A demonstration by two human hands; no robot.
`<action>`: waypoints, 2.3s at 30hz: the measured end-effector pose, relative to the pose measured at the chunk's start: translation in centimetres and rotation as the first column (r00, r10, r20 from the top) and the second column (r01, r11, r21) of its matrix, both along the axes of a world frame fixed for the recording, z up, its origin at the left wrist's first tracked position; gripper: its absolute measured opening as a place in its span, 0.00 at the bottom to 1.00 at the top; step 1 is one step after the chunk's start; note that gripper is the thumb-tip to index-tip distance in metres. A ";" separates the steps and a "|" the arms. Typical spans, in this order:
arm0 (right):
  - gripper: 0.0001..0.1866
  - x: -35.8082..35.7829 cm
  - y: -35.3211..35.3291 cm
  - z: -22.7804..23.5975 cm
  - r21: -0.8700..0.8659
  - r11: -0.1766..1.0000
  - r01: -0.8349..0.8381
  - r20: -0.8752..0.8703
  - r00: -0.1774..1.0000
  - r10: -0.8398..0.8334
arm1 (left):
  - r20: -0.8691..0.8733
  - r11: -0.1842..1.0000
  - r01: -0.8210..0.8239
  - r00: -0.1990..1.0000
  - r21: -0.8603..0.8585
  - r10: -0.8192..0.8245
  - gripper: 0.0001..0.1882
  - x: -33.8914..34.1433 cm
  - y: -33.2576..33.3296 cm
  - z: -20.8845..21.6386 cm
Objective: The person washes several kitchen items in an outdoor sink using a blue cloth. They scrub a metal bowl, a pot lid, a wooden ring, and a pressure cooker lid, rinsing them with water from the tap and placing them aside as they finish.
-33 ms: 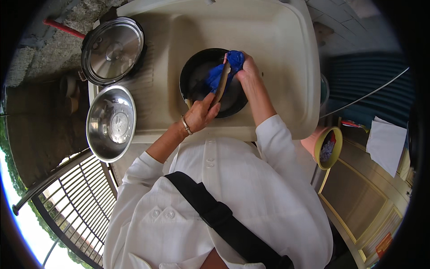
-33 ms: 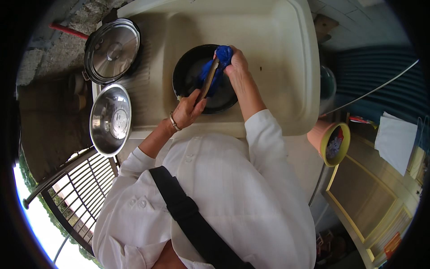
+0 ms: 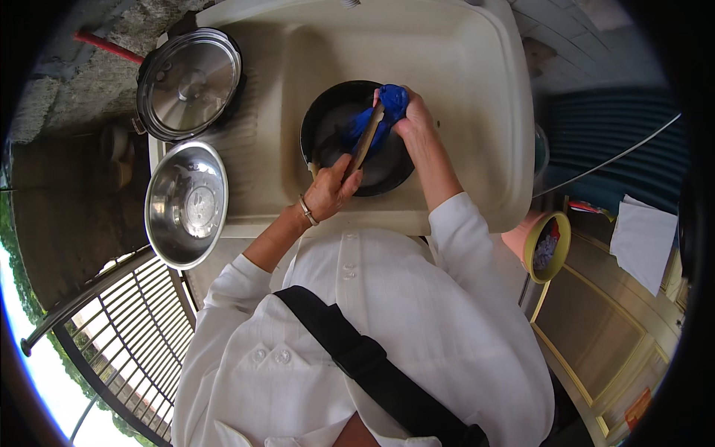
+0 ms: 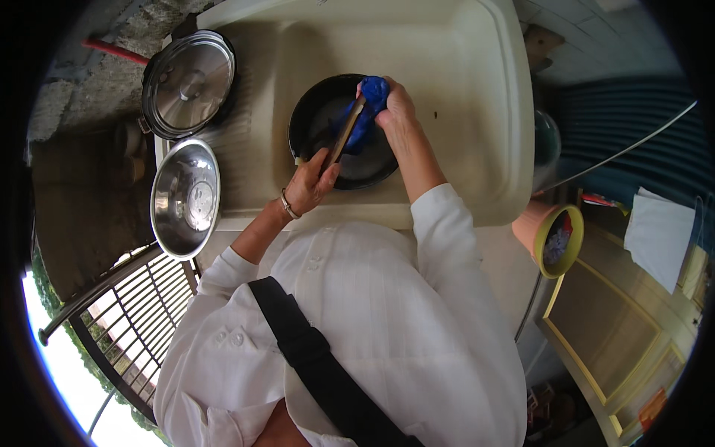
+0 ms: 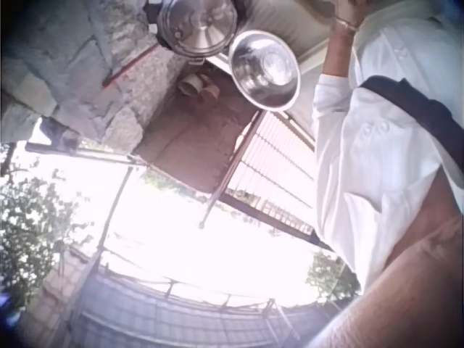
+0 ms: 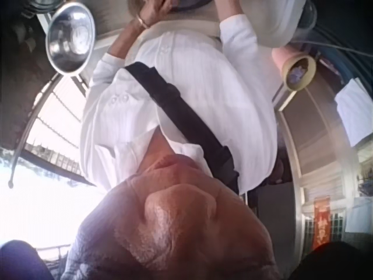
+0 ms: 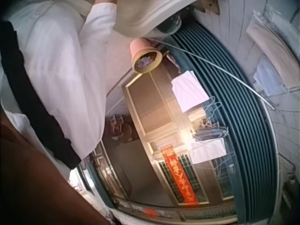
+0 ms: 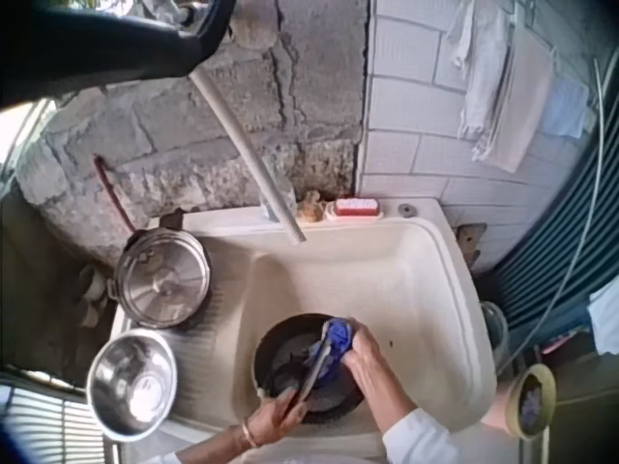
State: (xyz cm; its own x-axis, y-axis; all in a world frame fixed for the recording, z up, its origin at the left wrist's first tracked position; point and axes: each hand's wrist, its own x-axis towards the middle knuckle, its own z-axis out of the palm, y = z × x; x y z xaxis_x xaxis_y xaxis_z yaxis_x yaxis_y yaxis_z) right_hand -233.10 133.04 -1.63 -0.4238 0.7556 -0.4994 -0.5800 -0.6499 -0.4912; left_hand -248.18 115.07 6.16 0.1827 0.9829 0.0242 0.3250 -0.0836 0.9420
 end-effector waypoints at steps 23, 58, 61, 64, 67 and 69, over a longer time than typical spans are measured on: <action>0.25 -6.0 -7.3 -10.6 -0.032 -0.076 -0.997 0.928 -0.001 -0.371 | 0.253 0.670 -0.583 0.637 -0.459 0.728 0.20 -3.5 3.0 -2.3; 0.17 -2.2 -8.7 2.6 0.339 0.050 -0.940 0.846 0.327 0.420 | 0.557 0.721 -0.491 0.460 -0.489 0.691 0.19 -2.5 6.3 -4.0; 0.20 -1.1 -7.5 0.7 0.211 -0.176 -0.961 0.943 0.153 0.296 | 0.555 0.749 -0.478 0.503 -0.459 0.662 0.18 -3.0 7.0 -4.1; 0.23 -0.2 -7.4 -0.6 0.182 -0.264 -0.947 0.953 0.104 0.285 | 0.551 0.766 -0.469 0.533 -0.439 0.642 0.18 -3.4 7.5 -4.7; 0.26 -0.2 -7.1 0.2 0.259 -0.197 -0.946 0.864 0.136 0.485 | 0.559 0.753 -0.478 0.506 -0.452 0.657 0.18 -2.9 8.0 -4.8; 0.26 -0.8 -7.5 0.4 0.299 -0.175 -0.938 0.826 0.163 0.539 | 0.555 0.736 -0.493 0.486 -0.464 0.675 0.18 -2.7 8.5 -4.1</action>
